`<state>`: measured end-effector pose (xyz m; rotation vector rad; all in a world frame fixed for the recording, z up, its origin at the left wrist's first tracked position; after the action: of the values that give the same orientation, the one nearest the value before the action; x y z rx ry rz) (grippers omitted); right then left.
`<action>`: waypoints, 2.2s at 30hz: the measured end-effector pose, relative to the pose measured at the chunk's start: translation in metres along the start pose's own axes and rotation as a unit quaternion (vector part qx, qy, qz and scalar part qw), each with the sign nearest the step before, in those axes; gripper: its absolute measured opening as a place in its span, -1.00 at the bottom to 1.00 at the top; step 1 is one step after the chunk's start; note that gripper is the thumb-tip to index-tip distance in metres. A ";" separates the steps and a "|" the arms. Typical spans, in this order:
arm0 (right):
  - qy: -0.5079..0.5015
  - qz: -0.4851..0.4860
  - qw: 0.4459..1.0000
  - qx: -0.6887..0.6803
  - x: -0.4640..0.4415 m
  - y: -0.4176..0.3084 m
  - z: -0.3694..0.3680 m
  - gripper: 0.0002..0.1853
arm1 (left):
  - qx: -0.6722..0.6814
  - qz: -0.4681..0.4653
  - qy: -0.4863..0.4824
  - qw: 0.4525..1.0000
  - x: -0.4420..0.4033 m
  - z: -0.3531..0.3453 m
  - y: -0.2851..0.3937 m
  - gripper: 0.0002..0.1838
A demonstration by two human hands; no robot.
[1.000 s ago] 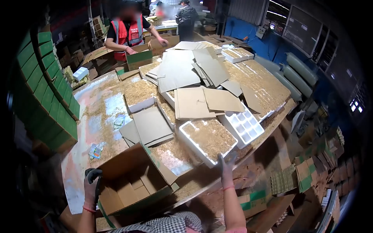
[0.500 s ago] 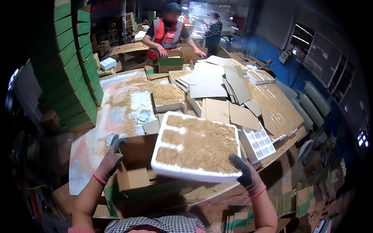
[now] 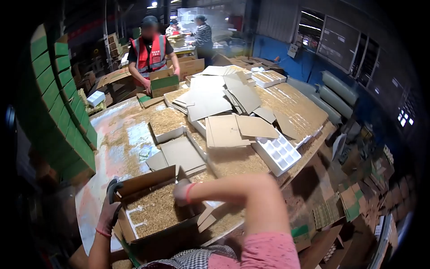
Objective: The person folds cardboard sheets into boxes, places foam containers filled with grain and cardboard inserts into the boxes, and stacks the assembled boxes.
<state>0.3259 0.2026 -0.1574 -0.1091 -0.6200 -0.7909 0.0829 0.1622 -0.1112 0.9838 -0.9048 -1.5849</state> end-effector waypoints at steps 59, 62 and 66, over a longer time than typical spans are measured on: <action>0.587 0.141 0.733 -0.315 0.082 0.040 0.113 -0.56 | -0.410 -0.173 -0.357 0.821 0.031 -0.088 0.015 -0.42; 0.532 0.143 0.822 -0.145 0.072 0.023 0.092 -0.50 | -0.276 -0.044 -0.347 0.895 0.035 -0.059 0.012 -0.39; 0.578 0.165 0.791 -0.111 0.092 0.055 0.039 -0.52 | 0.001 -0.008 0.161 0.987 0.063 0.083 0.000 -0.35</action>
<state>0.3942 0.1955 -0.0665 0.0643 0.6599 -0.4483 -0.0025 0.1066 -0.0888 1.2099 -0.6743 -1.3864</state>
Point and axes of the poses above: each hand's wrist, its own x-axis away from the middle knuckle, its own z-axis out of the back of the hand, y = z × x, the point moved 7 cm from there along -x, towards the middle knuckle, and after that the axes turned 3 degrees about x, right-handed, at the moved point
